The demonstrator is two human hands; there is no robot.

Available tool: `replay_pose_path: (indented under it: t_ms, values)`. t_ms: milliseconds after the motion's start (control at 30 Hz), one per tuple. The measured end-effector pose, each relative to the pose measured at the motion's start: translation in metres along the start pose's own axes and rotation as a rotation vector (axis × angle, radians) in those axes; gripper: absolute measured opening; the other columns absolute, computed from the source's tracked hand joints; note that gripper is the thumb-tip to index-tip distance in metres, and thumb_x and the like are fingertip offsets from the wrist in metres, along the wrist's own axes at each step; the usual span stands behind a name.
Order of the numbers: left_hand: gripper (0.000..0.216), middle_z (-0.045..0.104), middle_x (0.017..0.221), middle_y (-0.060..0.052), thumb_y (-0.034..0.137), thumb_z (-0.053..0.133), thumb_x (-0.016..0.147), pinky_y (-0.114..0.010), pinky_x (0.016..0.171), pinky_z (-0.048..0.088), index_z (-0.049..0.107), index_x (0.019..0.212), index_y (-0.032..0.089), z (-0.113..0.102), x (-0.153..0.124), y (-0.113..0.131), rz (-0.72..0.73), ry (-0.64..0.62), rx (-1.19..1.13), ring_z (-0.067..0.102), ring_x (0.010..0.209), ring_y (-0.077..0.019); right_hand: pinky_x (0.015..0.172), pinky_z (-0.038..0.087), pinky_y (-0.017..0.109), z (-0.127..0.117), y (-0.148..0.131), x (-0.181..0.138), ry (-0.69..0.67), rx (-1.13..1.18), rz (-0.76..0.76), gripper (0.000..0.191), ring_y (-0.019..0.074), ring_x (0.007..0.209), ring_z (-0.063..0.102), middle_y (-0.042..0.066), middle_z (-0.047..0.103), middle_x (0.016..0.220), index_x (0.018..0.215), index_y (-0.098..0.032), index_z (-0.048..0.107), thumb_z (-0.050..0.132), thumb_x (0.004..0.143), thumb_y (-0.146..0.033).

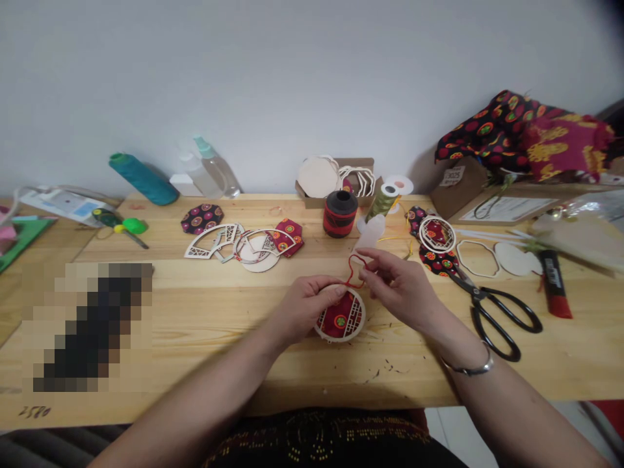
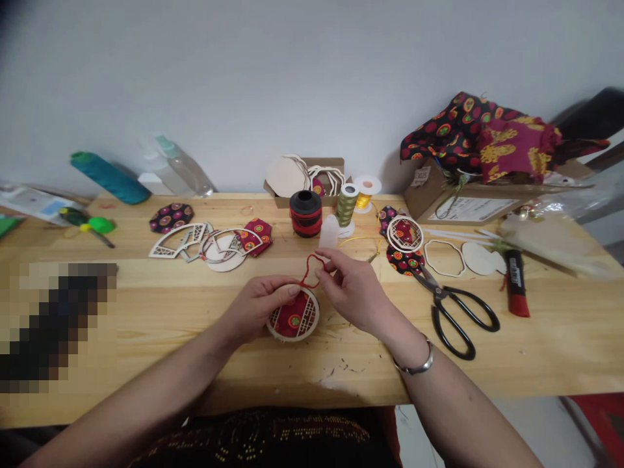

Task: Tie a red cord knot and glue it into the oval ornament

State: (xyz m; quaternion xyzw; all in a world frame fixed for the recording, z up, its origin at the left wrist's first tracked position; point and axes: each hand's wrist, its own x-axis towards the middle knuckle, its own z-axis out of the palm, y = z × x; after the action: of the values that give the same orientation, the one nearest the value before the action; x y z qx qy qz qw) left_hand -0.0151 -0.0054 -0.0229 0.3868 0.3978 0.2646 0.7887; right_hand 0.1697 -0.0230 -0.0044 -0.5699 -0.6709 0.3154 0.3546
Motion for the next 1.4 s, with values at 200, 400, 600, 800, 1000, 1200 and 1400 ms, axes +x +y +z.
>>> replay_pose_path:
  t_ms: [200,400,600,800,1000,1200,1400]
  values:
    - [0.022,0.070,0.073,-0.002,0.028,0.067,0.073,-0.022,0.061,0.046,0.070,0.090,0.015,0.002,0.000,0.002,0.000,0.011,0.003,0.060,0.062,-0.0098,0.053,0.043,0.025,0.003,0.005,0.001,-0.003,0.040,0.037,0.020,0.0093,0.055,0.056,0.000,0.065,0.074,0.102,-0.020,0.053,0.054,0.083,-0.028]
    - [0.023,0.071,0.076,-0.002,0.028,0.066,0.075,-0.022,0.064,0.047,0.070,0.094,0.016,0.001,0.000,0.002,0.015,-0.046,-0.007,0.062,0.065,-0.0101,0.047,0.041,0.022,0.005,0.005,0.001,0.014,0.155,0.048,0.033,0.0086,0.050,0.054,-0.002,0.063,0.071,0.107,-0.023,0.043,0.060,0.079,-0.025]
    - [0.025,0.072,0.078,-0.003,0.028,0.065,0.077,-0.023,0.067,0.047,0.070,0.098,0.016,0.001,-0.001,0.001,0.029,-0.068,-0.018,0.063,0.068,-0.0112,0.042,0.038,0.020,0.001,-0.003,-0.002,-0.026,0.114,-0.040,0.049,0.0072,0.050,0.052,-0.001,0.061,0.076,0.130,-0.023,0.039,0.054,0.083,-0.023]
    - [0.025,0.073,0.083,-0.004,0.027,0.063,0.079,-0.023,0.072,0.047,0.070,0.101,0.017,0.000,-0.001,0.001,0.050,-0.110,-0.016,0.064,0.074,-0.0113,0.050,0.042,0.021,-0.001,-0.005,-0.003,-0.075,0.033,-0.184,0.030,0.0074,0.058,0.052,0.002,0.065,0.079,0.114,-0.020,0.061,0.056,0.084,-0.026]
    - [0.025,0.073,0.084,-0.004,0.028,0.063,0.079,-0.024,0.073,0.047,0.070,0.100,0.017,0.001,0.000,0.002,0.060,-0.112,-0.010,0.064,0.076,-0.0118,0.056,0.044,0.023,-0.002,-0.006,-0.003,-0.100,0.036,-0.228,0.026,0.0103,0.067,0.057,0.004,0.069,0.085,0.107,-0.018,0.065,0.057,0.083,-0.022]
    - [0.026,0.072,0.082,-0.005,0.029,0.065,0.077,-0.025,0.070,0.047,0.069,0.098,0.015,0.000,-0.002,0.002,0.035,-0.074,0.027,0.063,0.072,-0.0126,0.056,0.044,0.025,-0.004,-0.005,-0.002,-0.108,0.007,-0.207,0.025,0.0113,0.067,0.057,0.005,0.069,0.084,0.105,-0.017,0.065,0.054,0.084,-0.022]
    - [0.025,0.070,0.077,-0.004,0.031,0.065,0.075,-0.025,0.065,0.046,0.069,0.094,0.015,0.000,-0.002,0.001,-0.008,-0.040,0.033,0.061,0.067,-0.0121,0.057,0.043,0.026,-0.004,-0.001,0.000,-0.097,-0.045,-0.165,0.027,0.0120,0.067,0.057,0.004,0.067,0.082,0.108,-0.018,0.063,0.052,0.084,-0.019]
